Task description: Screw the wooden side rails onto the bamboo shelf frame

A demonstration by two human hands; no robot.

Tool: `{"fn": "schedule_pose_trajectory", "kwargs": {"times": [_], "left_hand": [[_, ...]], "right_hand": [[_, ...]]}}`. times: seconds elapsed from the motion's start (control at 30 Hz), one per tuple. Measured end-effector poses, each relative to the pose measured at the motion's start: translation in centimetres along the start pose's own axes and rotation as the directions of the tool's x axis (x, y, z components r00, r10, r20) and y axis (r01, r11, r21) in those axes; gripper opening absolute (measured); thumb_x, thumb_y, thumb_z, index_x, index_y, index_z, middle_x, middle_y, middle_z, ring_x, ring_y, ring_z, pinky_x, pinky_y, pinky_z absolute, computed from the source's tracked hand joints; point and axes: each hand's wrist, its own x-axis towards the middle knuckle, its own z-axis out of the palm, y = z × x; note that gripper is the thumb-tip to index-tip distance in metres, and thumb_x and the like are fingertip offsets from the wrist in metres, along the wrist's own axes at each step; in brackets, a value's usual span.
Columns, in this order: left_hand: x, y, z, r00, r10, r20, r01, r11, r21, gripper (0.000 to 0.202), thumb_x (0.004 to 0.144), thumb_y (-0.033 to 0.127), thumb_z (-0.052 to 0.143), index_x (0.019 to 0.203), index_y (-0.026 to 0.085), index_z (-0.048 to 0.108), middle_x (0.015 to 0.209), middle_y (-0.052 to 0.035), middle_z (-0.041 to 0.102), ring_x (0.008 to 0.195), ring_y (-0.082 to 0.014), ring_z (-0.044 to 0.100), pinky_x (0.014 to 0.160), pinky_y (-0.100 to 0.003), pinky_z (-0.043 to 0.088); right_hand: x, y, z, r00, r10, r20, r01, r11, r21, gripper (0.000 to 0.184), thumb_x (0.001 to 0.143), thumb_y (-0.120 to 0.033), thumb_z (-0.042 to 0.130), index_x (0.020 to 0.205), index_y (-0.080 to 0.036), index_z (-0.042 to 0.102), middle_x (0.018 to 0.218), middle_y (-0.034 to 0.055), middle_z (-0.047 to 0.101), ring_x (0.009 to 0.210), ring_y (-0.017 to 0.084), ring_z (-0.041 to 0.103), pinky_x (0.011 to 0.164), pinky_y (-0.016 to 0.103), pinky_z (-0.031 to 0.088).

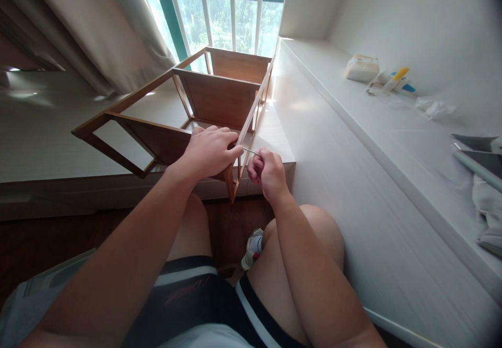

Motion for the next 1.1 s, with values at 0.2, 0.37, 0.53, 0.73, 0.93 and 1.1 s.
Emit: {"fn": "schedule_pose_trajectory", "kwargs": {"times": [0.2,0.37,0.53,0.73,0.93,1.1], "left_hand": [[0.1,-0.1,0.1,1.000,0.015,-0.005,-0.015,1.000,0.010,0.031,0.092,0.043,0.039,0.073,0.021,0.050,0.096,-0.0054,0.068,0.095,-0.0259,0.059,0.083,-0.043,0.035],[0.1,0.0,0.0,1.000,-0.004,0.015,0.004,1.000,0.011,0.031,0.092,0.044,0.039,0.074,0.021,0.052,0.098,-0.0054,0.069,0.097,-0.0266,0.058,0.084,-0.043,0.035],[0.0,-0.1,0.1,1.000,0.010,-0.005,-0.010,1.000,0.013,0.032,0.092,0.044,0.039,0.074,0.021,0.052,0.098,-0.0052,0.069,0.096,-0.0266,0.059,0.082,-0.043,0.035],[0.1,-0.2,0.1,1.000,0.023,-0.019,-0.023,1.000,-0.012,0.031,0.091,0.042,0.040,0.072,0.021,0.053,0.094,-0.0057,0.068,0.094,-0.0274,0.059,0.082,-0.043,0.035],[0.0,-0.1,0.0,1.000,0.014,-0.001,-0.014,1.000,-0.004,0.032,0.092,0.043,0.039,0.073,0.021,0.052,0.097,-0.0050,0.068,0.095,-0.0264,0.059,0.083,-0.043,0.035],[0.0,-0.1,0.1,1.000,0.021,-0.008,-0.021,1.000,-0.005,0.032,0.092,0.043,0.038,0.074,0.021,0.053,0.098,-0.0052,0.068,0.095,-0.0264,0.059,0.083,-0.043,0.034]], "right_hand": [[0.2,-0.3,-0.5,0.999,-0.031,0.004,0.032,0.995,-0.100,0.051,0.098,-0.054,0.044,0.059,-0.023,0.036,0.046,-0.0041,0.044,0.039,0.009,0.037,0.041,0.025,0.029],[0.2,-0.6,-1.0,0.997,-0.072,0.035,0.078,0.978,-0.195,0.050,0.097,-0.059,0.046,0.062,-0.022,0.041,0.051,-0.0033,0.049,0.042,0.009,0.042,0.044,0.024,0.032],[0.1,-0.8,-1.3,0.996,-0.036,0.086,0.050,0.984,-0.170,0.050,0.097,-0.061,0.044,0.064,-0.023,0.039,0.054,-0.0029,0.051,0.043,0.010,0.043,0.043,0.024,0.032],[0.1,-1.0,-1.3,0.994,-0.043,0.097,0.060,0.983,-0.175,0.050,0.096,-0.062,0.044,0.065,-0.023,0.038,0.054,-0.0028,0.050,0.044,0.010,0.043,0.044,0.025,0.032],[0.0,-1.2,-1.9,0.980,-0.151,0.132,0.190,0.911,-0.366,0.051,0.099,-0.061,0.037,0.066,-0.023,0.043,0.060,-0.0010,0.052,0.053,0.012,0.046,0.053,0.026,0.037],[-0.2,-1.7,-2.5,0.955,-0.257,0.150,0.297,0.807,-0.511,0.046,0.102,-0.054,0.038,0.071,-0.022,0.050,0.065,-0.0003,0.053,0.059,0.014,0.049,0.063,0.028,0.039]]}}
